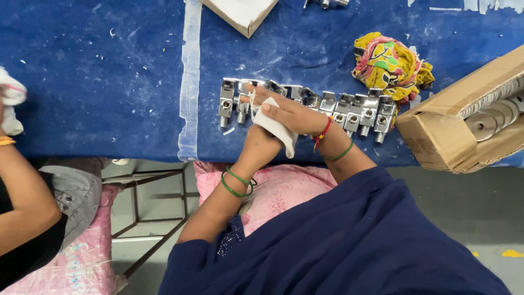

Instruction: The person wipes a row of small metal parts with a white cloth, then rearranges them on the blue table. A second person is visible on the left also wiping parts. The camera wearer handles the parts one by one, wiping and placing them back in line.

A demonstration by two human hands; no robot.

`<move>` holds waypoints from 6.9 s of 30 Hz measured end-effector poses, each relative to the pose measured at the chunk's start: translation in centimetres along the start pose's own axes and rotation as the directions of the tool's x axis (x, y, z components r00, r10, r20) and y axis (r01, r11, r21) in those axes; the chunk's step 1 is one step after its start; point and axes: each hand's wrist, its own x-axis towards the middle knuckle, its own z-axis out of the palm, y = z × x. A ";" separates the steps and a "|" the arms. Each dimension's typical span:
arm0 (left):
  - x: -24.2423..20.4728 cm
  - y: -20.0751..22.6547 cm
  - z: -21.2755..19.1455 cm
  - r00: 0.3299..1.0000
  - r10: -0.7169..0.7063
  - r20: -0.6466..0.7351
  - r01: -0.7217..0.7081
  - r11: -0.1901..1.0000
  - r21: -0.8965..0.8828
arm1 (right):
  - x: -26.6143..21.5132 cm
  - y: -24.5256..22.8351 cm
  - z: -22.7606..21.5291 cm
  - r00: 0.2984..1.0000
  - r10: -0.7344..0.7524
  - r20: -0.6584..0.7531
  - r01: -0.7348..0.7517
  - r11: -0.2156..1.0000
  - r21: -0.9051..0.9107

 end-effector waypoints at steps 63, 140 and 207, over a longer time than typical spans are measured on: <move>2.1 -9.9 -9.7 0.568 0.382 -0.729 -0.088 0.909 0.408 | -1.9 3.0 -3.2 0.838 -0.025 -0.545 0.129 0.980 0.153; 2.5 -10.7 -9.5 0.610 0.393 -0.688 -0.068 0.891 0.448 | 0.8 6.6 -29.6 0.552 -0.002 -0.834 0.253 0.953 0.166; 5.4 -1.1 -3.5 0.835 0.067 -0.546 -0.249 0.931 -0.267 | 2.9 3.3 -1.6 0.696 -0.067 -0.714 0.471 0.794 0.385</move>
